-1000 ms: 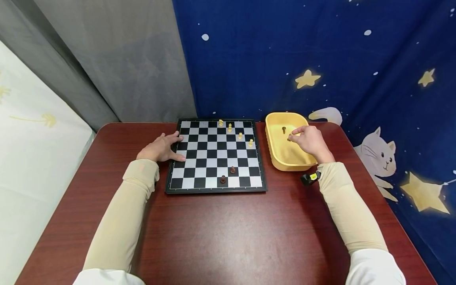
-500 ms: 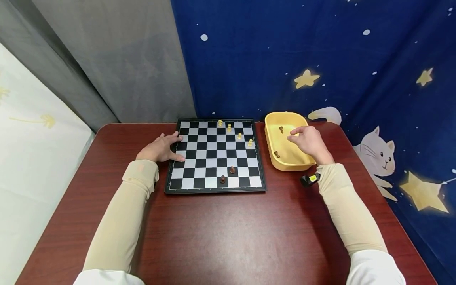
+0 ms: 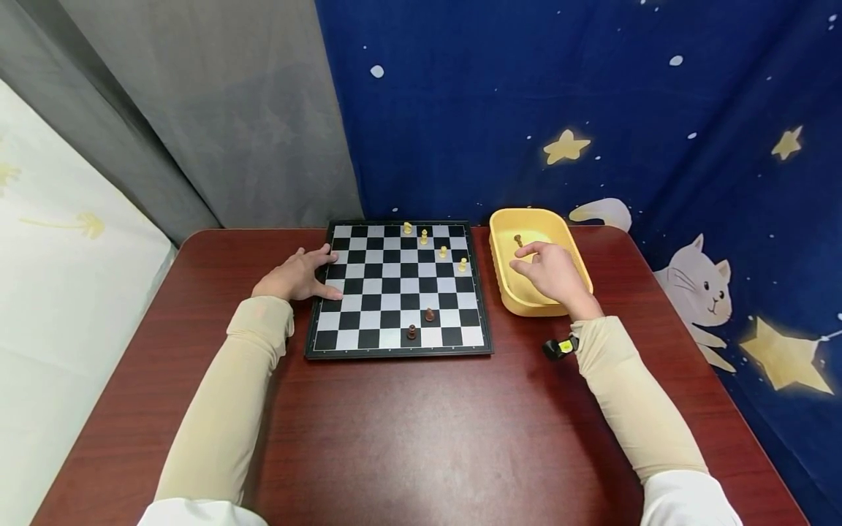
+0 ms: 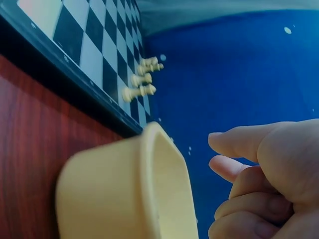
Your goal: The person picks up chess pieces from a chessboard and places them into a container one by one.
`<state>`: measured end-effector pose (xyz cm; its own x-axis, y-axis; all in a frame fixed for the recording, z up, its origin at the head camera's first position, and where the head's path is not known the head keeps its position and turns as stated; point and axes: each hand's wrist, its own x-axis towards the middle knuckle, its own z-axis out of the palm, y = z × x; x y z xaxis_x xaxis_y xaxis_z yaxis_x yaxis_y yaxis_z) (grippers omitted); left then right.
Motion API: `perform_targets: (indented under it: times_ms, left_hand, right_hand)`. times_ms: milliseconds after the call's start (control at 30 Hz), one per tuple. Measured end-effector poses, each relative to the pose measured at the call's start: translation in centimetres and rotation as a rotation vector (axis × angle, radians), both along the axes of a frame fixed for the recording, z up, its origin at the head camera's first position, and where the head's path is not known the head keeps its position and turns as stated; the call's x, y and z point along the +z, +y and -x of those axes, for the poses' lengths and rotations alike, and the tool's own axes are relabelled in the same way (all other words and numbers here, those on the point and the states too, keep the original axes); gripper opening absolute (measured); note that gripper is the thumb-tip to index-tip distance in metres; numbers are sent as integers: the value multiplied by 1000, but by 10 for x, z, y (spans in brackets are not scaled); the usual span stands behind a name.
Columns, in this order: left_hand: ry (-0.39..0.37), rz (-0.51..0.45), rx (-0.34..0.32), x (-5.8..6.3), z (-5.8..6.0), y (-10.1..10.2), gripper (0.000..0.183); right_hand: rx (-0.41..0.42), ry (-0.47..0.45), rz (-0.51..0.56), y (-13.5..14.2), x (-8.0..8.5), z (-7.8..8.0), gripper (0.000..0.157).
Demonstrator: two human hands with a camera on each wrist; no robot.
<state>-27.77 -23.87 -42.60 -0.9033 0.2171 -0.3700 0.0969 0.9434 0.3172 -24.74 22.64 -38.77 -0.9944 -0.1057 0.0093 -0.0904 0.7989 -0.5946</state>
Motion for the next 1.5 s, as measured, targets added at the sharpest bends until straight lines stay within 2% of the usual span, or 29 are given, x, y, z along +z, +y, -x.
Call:
perform_targets:
  times_ms: [200,467,933,1500]
  left_hand:
    - [-11,-23,7,0,-3,-1,99]
    - [1,-14,-5,2,-2,0,99]
    - [0,-13,-12,1,0,0,101]
    - [14,-25,-6,4,-6,2,98]
  right_hand:
    - [12,-34,23,-13,-1,-9,34]
    - [26,-32,64,-25,-1,-19,35]
    - [99,-23,77,-53,-19,-31,29]
    - [211,-93,113,-81,-37,-40,30]
